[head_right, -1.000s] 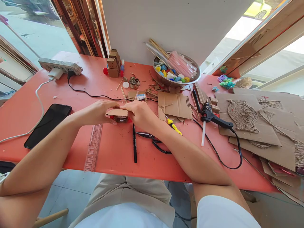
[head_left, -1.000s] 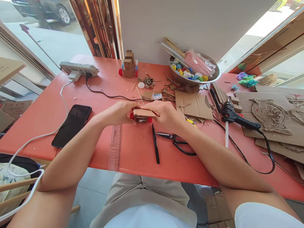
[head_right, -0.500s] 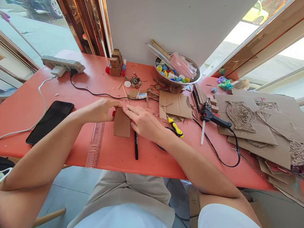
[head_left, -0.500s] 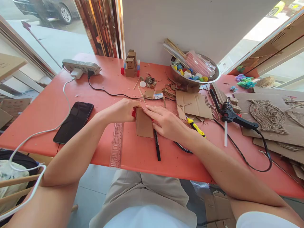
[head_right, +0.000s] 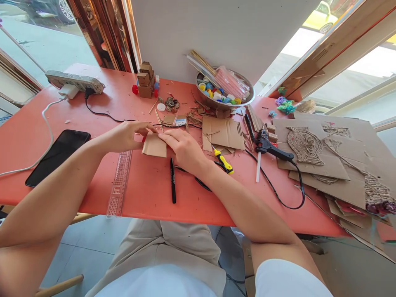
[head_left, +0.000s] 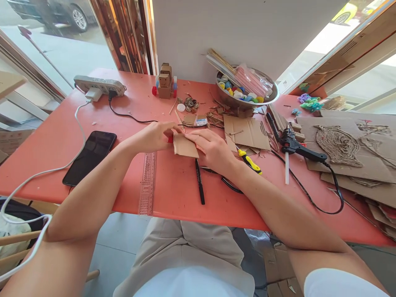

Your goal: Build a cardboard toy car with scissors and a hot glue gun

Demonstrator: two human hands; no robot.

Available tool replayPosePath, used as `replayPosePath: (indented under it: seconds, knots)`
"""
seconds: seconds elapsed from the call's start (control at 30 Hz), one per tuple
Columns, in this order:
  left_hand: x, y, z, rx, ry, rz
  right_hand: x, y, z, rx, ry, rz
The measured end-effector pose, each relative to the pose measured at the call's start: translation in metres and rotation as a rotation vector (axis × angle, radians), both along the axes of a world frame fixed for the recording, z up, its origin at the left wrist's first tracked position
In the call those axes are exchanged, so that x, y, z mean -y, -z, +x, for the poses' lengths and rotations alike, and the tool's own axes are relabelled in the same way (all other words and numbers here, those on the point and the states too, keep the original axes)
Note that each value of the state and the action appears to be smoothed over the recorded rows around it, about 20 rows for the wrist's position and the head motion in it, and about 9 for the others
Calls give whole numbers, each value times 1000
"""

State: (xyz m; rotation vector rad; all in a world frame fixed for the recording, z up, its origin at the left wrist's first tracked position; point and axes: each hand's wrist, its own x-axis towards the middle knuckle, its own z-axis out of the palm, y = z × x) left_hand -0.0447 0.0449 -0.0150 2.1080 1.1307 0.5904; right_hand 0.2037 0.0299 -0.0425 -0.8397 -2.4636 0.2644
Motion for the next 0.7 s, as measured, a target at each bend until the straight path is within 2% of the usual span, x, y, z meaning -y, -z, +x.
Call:
replayPosePath:
  seconds: [0.17,0.3,0.5,0.7]
  knots:
    - [-5,4,0,117,-66,-121,-2,-5,-1,-63,17,-90]
    - [-5,1,1,231,-80,-199,-7,-1,-3,-78,8,-109]
    - [-3,-2,2,343,-84,-299,-11,4,-7,-97,100,-85]
    - [-3,-2,2,408,-68,-350,-8,1,-9,-129,160,-63]
